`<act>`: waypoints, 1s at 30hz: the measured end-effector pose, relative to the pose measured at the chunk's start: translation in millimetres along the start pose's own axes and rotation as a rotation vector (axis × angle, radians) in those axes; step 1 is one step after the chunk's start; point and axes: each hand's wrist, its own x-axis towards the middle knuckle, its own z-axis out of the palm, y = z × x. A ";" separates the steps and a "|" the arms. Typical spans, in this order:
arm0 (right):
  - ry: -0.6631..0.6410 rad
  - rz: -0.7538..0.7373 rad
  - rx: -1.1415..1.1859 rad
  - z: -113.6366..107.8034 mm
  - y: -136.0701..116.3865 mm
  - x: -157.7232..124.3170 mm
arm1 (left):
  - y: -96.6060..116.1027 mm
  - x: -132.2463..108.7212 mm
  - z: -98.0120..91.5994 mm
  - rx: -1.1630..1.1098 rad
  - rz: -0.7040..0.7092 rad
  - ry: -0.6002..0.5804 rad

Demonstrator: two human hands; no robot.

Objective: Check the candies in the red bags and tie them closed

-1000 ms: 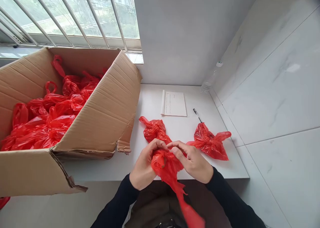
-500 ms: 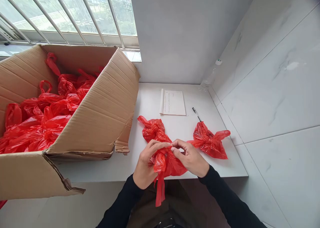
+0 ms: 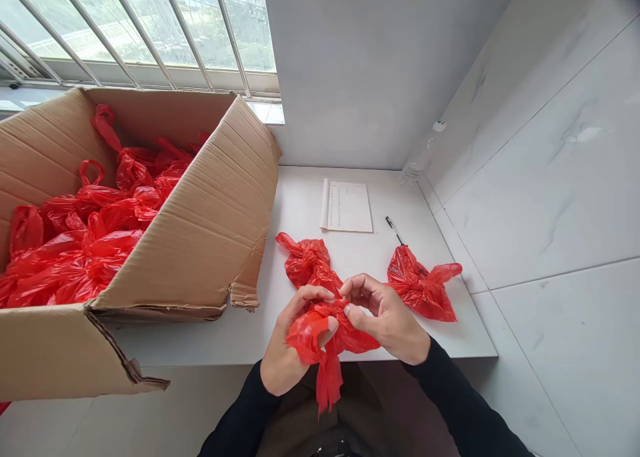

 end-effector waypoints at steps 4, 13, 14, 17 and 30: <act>-0.022 0.065 -0.128 -2.7 -8.1 0.1 | -1.8 2.3 -3.3 -0.014 -0.031 0.056; -0.057 0.014 -0.236 -1.7 -11.6 -0.7 | -2.2 4.7 -8.4 -0.038 -0.072 0.075; -0.041 0.001 -0.234 -0.6 -13.0 -1.0 | -1.8 5.0 -8.4 -0.046 -0.080 0.064; 0.036 -0.021 -0.296 0.9 -17.6 -3.0 | -3.1 5.9 -9.0 -0.079 -0.107 0.031; -0.155 0.105 -0.801 -36.1 -0.6 -28.7 | -1.0 -19.0 -16.7 0.028 -0.180 0.237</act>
